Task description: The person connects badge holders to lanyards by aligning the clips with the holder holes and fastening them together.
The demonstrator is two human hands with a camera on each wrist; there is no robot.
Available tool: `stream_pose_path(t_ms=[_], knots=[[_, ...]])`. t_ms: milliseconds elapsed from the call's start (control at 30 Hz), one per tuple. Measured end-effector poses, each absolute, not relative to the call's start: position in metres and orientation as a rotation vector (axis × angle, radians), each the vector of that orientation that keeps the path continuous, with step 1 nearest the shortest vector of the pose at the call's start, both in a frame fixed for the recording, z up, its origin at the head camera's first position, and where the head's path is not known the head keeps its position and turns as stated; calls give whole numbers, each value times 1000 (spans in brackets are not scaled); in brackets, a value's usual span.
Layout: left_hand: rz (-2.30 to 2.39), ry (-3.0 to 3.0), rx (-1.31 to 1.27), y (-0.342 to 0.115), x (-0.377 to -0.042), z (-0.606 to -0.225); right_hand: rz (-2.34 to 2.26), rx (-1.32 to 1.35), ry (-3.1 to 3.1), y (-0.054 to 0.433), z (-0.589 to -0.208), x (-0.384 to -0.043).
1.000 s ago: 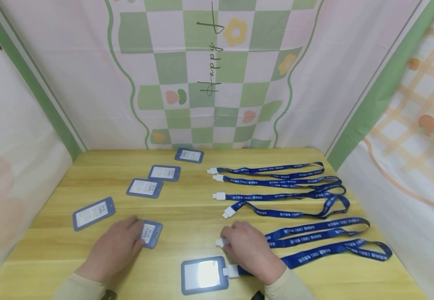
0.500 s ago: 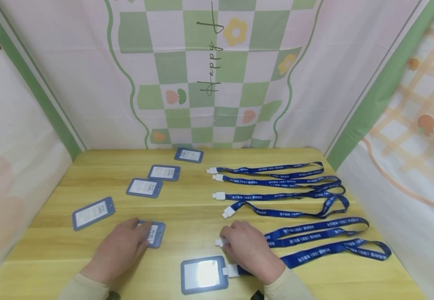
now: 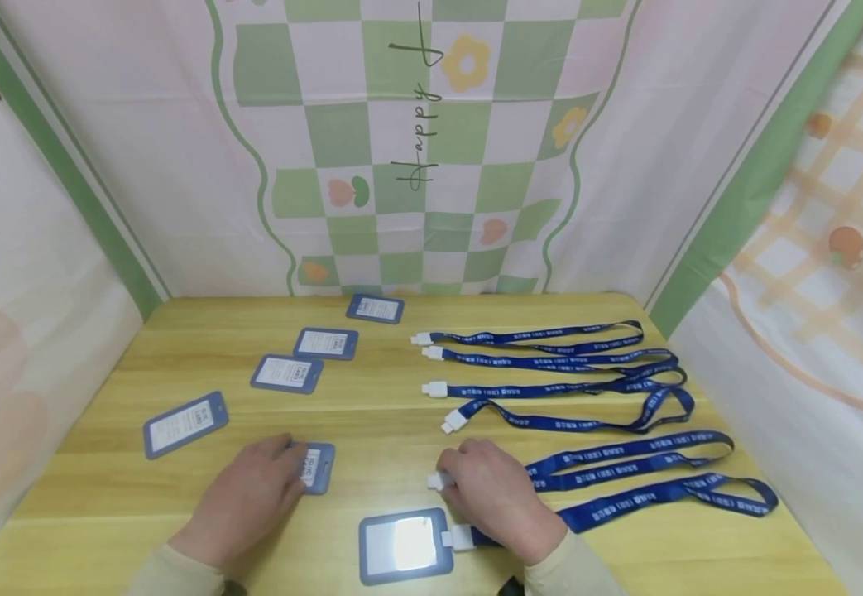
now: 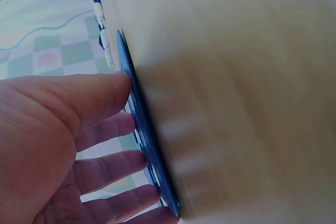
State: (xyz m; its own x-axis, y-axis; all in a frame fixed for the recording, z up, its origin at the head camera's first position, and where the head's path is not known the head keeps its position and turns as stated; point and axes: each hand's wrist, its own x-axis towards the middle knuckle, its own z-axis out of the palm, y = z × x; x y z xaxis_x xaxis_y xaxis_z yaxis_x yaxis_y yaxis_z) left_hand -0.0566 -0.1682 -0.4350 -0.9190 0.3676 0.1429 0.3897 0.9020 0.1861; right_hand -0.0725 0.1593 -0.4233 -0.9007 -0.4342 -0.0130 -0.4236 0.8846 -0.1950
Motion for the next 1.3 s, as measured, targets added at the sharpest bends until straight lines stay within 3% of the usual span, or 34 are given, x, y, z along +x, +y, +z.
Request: stream_pose_path(t_ms=[1300], knots=[[-282, -3026, -608, -135, -46, -433, -304, -681, 2994, 159, -424, -72]])
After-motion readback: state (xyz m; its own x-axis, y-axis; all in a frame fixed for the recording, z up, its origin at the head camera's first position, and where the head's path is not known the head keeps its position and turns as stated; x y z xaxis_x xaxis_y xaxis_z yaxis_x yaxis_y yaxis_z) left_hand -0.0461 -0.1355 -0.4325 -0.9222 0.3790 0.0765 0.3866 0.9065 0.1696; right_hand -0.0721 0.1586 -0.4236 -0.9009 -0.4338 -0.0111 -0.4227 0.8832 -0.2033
